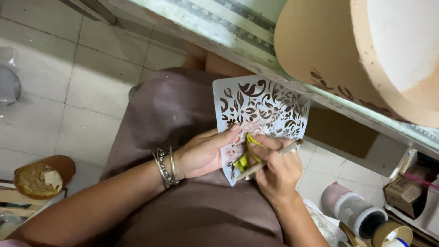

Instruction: Applying a decorative pattern to a ceramic pot using a stencil and an applicator tool

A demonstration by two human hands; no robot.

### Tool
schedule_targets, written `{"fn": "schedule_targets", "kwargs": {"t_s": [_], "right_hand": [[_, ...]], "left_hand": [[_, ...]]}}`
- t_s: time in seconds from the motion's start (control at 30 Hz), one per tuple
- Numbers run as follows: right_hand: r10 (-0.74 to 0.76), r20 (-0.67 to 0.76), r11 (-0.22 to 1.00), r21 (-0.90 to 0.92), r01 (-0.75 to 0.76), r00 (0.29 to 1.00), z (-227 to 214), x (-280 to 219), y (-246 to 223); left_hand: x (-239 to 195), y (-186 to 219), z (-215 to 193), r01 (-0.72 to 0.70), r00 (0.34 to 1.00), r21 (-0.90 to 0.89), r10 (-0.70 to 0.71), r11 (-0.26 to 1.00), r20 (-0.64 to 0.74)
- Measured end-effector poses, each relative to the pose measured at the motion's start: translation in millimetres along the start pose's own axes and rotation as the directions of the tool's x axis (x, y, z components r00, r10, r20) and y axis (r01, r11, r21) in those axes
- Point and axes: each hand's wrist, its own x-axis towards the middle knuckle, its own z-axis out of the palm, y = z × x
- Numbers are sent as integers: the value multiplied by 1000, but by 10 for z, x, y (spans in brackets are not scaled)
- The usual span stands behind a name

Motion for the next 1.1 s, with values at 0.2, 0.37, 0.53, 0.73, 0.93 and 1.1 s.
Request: {"fn": "schedule_targets", "kwargs": {"t_s": [0.2,0.37,0.53,0.73,0.93,1.1], "right_hand": [[-84,-97,996,-25,82,992,-148,36,-136],[-35,452,999,30,25,891,-354,202,-337],[-192,-54,981,-49,189,980,-349,158,-523],[-163,-190,985,-96,147,968,-464,45,-711],[145,-324,896,444,15,935,-798,-500,-632],[422,-437,894,344,-286,794,-1207,-414,-849]], "left_hand": [[-73,-5,101,-58,995,39,54,998,80],[-144,-49,204,-93,992,111,83,989,93],[-338,-109,520,-35,984,54,25,998,175],[-567,-269,724,-148,981,108,132,983,143],[-691,-315,682,-207,972,147,188,967,138],[-865,-275,724,-217,971,328,170,919,167]]}}
